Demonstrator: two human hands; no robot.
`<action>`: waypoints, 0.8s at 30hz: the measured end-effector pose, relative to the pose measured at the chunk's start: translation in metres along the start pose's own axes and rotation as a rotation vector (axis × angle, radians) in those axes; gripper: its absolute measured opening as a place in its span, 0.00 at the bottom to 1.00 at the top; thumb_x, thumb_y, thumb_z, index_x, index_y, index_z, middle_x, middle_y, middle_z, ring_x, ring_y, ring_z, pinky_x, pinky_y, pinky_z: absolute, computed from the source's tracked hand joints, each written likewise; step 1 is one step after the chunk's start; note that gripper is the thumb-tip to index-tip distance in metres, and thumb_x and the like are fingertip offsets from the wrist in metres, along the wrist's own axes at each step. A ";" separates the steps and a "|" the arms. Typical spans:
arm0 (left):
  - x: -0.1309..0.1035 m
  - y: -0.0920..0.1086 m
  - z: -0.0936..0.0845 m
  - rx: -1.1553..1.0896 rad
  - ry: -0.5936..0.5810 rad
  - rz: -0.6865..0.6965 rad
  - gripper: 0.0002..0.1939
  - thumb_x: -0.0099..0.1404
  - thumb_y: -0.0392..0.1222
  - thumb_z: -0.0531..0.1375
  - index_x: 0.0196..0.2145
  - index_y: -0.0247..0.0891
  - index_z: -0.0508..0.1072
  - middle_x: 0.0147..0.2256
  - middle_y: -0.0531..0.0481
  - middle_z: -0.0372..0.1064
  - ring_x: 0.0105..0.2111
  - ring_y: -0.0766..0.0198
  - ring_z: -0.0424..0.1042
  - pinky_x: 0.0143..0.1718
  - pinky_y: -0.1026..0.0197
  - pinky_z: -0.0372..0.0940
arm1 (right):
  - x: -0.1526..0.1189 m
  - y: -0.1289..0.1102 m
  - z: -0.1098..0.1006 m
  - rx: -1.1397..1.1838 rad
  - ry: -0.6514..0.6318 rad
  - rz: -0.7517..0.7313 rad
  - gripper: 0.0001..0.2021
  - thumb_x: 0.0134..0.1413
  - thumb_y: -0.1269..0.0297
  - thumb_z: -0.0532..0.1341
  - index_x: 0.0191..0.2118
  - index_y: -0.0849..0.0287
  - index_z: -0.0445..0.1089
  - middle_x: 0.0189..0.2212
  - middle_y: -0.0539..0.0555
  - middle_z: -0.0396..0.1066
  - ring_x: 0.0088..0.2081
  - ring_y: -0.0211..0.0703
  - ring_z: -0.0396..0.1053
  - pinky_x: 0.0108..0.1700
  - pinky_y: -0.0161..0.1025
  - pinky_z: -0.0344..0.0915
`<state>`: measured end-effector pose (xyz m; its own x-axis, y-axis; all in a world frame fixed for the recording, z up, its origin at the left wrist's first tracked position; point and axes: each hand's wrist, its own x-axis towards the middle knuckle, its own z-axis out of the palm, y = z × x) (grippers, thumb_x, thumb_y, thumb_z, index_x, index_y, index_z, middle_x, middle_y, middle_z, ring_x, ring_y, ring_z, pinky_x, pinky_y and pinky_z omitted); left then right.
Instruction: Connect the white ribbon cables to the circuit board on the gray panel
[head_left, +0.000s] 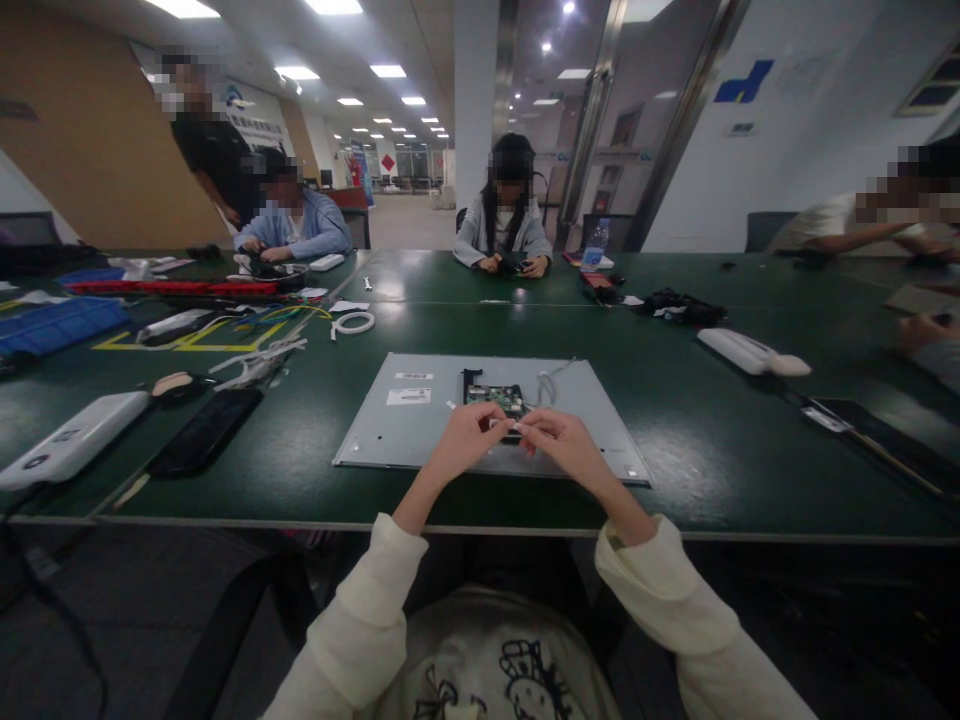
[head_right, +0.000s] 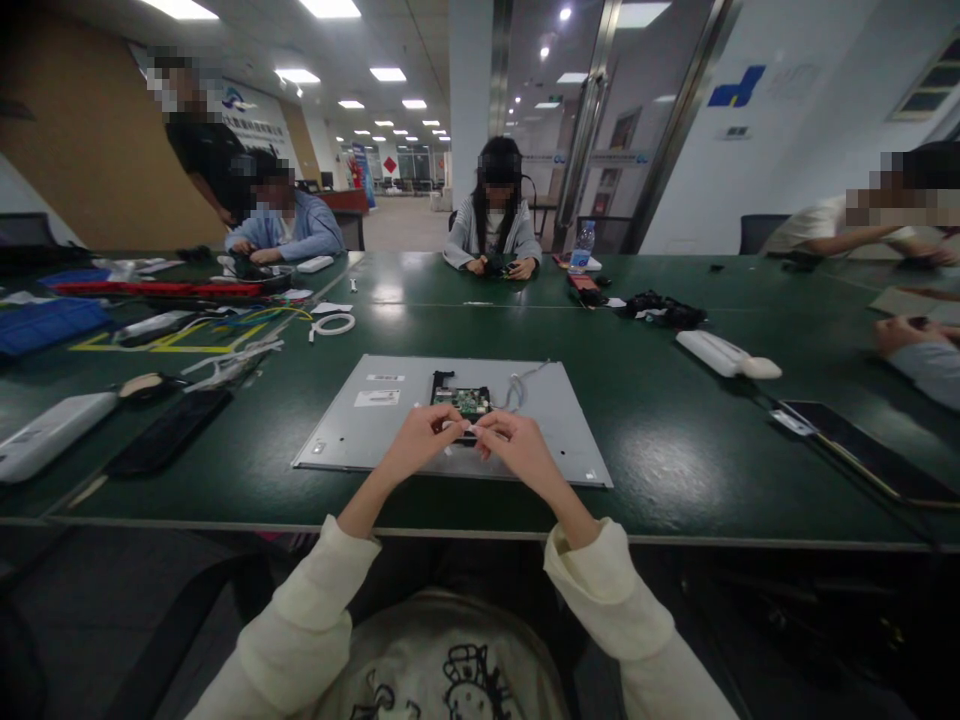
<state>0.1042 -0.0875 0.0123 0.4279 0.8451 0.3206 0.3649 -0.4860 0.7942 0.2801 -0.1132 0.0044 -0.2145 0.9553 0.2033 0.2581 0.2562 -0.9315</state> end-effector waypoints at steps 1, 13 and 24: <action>0.000 0.000 0.001 0.026 0.008 0.006 0.14 0.61 0.46 0.54 0.24 0.34 0.69 0.21 0.57 0.60 0.21 0.72 0.56 0.24 0.68 0.50 | 0.000 0.001 -0.001 -0.007 0.002 0.009 0.13 0.49 0.55 0.59 0.31 0.62 0.68 0.22 0.51 0.70 0.22 0.36 0.67 0.29 0.34 0.64; -0.019 0.013 0.028 0.134 0.150 -0.103 0.14 0.64 0.41 0.49 0.22 0.37 0.64 0.18 0.56 0.62 0.20 0.71 0.61 0.27 0.68 0.54 | -0.002 0.009 -0.007 0.032 0.215 0.147 0.17 0.42 0.51 0.63 0.28 0.63 0.71 0.21 0.54 0.71 0.23 0.39 0.69 0.28 0.35 0.67; -0.018 0.019 0.049 0.124 0.212 -0.232 0.06 0.64 0.39 0.49 0.34 0.37 0.65 0.24 0.53 0.67 0.23 0.68 0.66 0.25 0.68 0.54 | -0.001 0.013 -0.008 -0.406 0.336 -0.001 0.13 0.51 0.56 0.56 0.26 0.61 0.68 0.20 0.50 0.68 0.23 0.38 0.66 0.27 0.32 0.59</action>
<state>0.1442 -0.1234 -0.0035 0.1449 0.9575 0.2494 0.5361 -0.2878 0.7936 0.2910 -0.1098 -0.0054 0.0821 0.9324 0.3520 0.6169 0.2298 -0.7527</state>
